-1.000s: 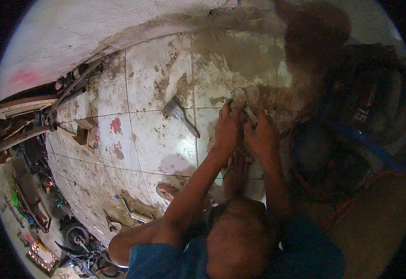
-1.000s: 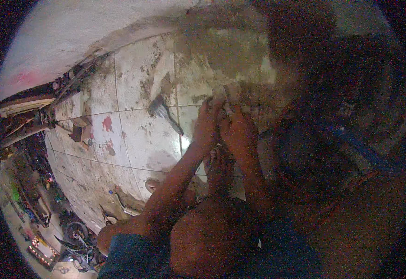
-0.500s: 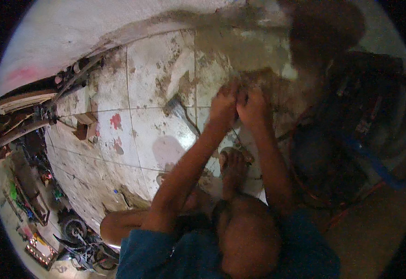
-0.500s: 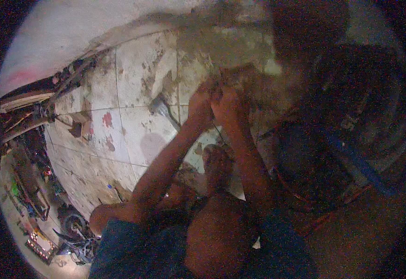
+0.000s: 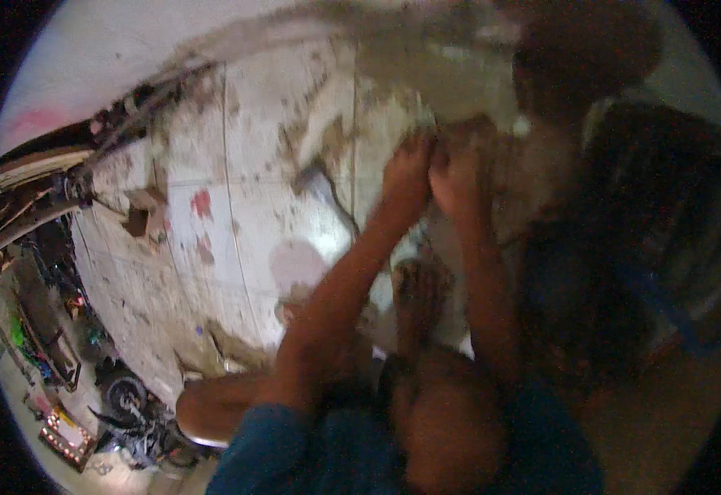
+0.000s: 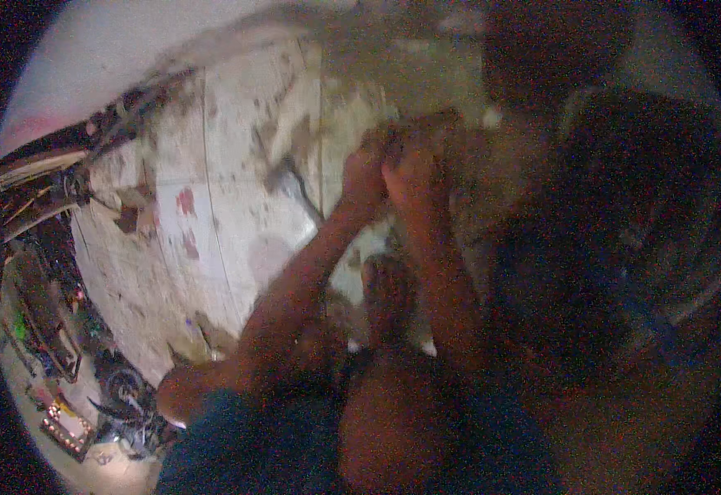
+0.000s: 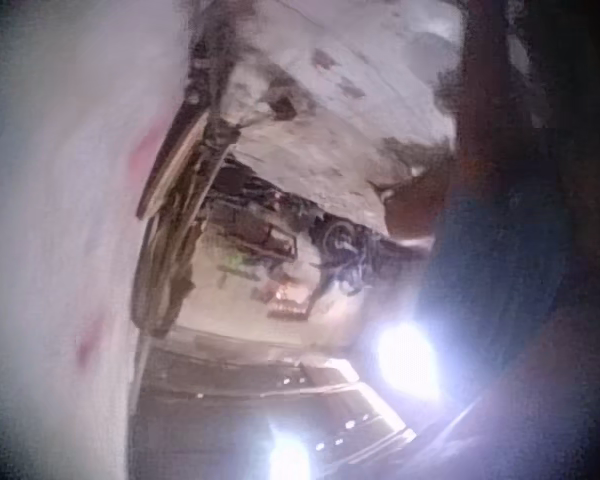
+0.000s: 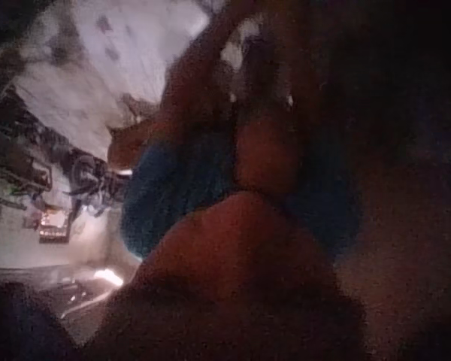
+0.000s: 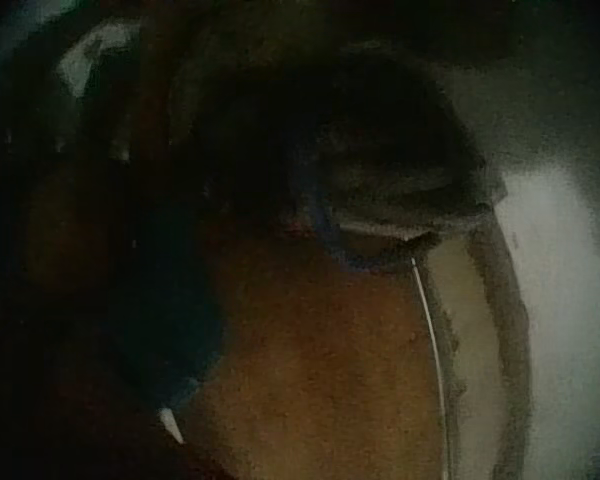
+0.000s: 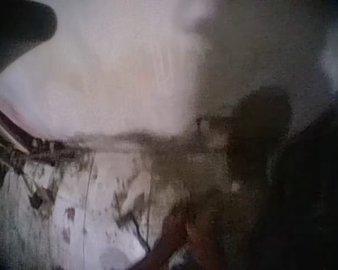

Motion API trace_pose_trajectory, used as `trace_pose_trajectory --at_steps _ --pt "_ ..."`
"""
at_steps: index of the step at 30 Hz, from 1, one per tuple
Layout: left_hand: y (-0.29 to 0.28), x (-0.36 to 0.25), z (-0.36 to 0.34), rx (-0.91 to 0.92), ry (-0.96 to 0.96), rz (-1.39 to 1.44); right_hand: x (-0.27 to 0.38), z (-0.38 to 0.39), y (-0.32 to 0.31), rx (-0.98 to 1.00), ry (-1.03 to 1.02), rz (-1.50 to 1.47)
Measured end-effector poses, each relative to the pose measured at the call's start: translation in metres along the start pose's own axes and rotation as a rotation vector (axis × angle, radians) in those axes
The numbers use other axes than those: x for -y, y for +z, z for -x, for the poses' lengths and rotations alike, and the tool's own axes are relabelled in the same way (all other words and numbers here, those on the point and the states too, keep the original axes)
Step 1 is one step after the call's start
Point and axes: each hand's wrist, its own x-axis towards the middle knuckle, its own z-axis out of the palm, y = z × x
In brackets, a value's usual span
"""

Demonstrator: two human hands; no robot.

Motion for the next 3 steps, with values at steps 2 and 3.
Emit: trace_pose_trajectory --at_steps 2,3 --pt "0.008 0.006 0.004 -0.077 0.107 -0.219 0.004 -0.019 -0.011 -0.037 -0.136 -0.039" --pt "0.012 0.009 -0.014 -0.14 0.208 -0.334 -0.026 -0.016 0.005 -0.25 -0.371 -0.064"
